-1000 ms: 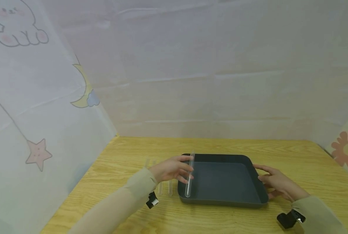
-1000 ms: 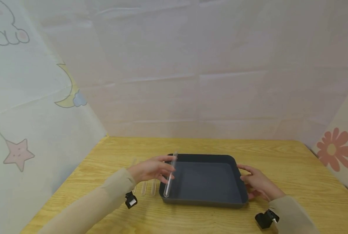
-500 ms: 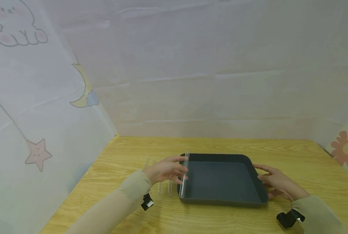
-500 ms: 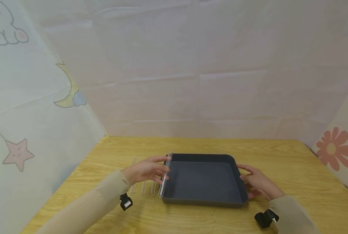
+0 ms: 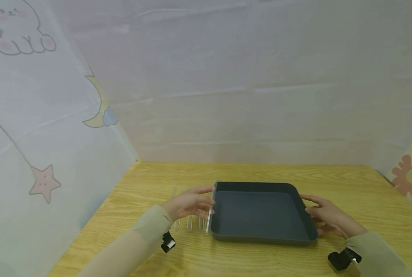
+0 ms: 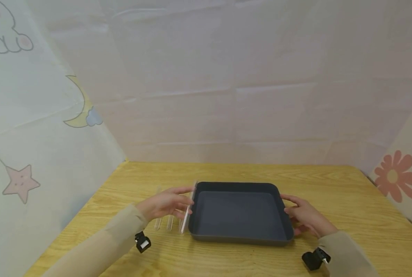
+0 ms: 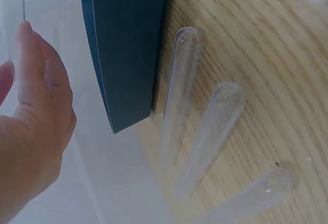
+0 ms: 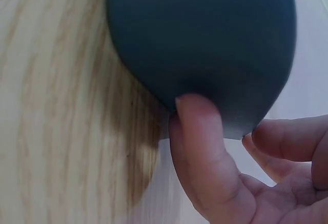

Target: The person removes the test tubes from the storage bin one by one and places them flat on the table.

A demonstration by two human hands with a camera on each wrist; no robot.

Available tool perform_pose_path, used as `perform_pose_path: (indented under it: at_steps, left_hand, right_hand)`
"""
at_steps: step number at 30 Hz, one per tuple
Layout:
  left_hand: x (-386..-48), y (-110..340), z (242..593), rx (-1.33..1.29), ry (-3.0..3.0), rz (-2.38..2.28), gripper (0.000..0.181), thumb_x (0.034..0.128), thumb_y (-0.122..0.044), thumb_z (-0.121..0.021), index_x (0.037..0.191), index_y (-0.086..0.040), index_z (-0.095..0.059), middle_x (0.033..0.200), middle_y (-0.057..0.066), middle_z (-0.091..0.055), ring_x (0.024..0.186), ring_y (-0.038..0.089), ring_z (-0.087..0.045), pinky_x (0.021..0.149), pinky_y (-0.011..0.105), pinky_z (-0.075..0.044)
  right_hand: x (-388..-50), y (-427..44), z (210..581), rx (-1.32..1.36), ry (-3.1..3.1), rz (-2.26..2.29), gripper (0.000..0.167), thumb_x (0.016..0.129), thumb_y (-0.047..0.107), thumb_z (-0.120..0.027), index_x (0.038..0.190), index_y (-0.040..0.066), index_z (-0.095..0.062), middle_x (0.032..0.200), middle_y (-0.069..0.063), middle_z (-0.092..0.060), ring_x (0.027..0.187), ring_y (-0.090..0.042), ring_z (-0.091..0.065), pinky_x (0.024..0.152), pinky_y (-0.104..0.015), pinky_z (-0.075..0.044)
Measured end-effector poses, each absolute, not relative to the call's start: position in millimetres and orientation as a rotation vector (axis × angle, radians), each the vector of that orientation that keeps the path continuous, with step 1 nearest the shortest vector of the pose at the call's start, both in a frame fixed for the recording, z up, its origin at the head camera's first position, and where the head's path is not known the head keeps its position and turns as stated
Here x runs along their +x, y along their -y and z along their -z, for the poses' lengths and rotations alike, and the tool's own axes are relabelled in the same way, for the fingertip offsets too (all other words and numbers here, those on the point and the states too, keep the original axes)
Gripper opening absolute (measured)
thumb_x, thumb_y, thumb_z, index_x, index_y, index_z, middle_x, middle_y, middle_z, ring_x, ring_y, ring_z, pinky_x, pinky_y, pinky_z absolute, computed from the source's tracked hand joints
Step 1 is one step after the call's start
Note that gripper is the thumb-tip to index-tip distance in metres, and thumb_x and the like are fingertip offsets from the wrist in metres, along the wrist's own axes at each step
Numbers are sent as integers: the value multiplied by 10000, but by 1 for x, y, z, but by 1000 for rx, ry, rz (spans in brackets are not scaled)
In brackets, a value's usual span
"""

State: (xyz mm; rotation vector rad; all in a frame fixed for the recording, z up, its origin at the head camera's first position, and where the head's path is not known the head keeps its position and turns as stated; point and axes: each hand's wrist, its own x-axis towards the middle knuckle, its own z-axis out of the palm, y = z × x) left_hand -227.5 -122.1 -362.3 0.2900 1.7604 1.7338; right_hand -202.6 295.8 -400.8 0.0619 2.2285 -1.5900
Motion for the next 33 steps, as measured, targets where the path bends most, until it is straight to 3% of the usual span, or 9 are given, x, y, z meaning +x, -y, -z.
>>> perform_pose_path:
  at_steps: [7,14,21,33]
  left_hand:
    - [-226,129,366,261,-1786,-1745,673,950,-32,-552,1535,-3,-220,1391,320,-413,789,147,-631,591,257,-567]
    - [-225,139,369,219,-1829,-1762,667,941,-41,-568,1525,5,-248,1229,232,-510,759,132,-597,588,260,-569]
    - [-223,149,372,213,-1833,-1785,658,950,-56,-565,1527,-4,-253,1338,315,-428,779,134,-605,590,259,-569]
    - [-220,158,372,203,-1848,-1769,661,953,-67,-571,1529,-12,-252,1419,309,-371,776,125,-581,602,259,-565]
  right_hand:
    - [-202,-297,400,50,-2224,1598,625,1034,38,-400,1537,-22,-34,1027,-136,-646,809,-310,-670,609,-463,-575]
    - [-201,-297,399,63,-2201,1614,630,1031,32,-404,1541,-12,-36,1051,-158,-631,817,-314,-667,630,-487,-574]
    - [-201,-299,400,55,-2226,1592,627,1036,40,-402,1539,-17,-32,1043,-140,-635,795,-296,-660,599,-458,-564]
    - [-200,-299,400,74,-2229,1593,617,1039,40,-394,1542,-8,-40,1048,-147,-630,786,-291,-659,600,-456,-564]
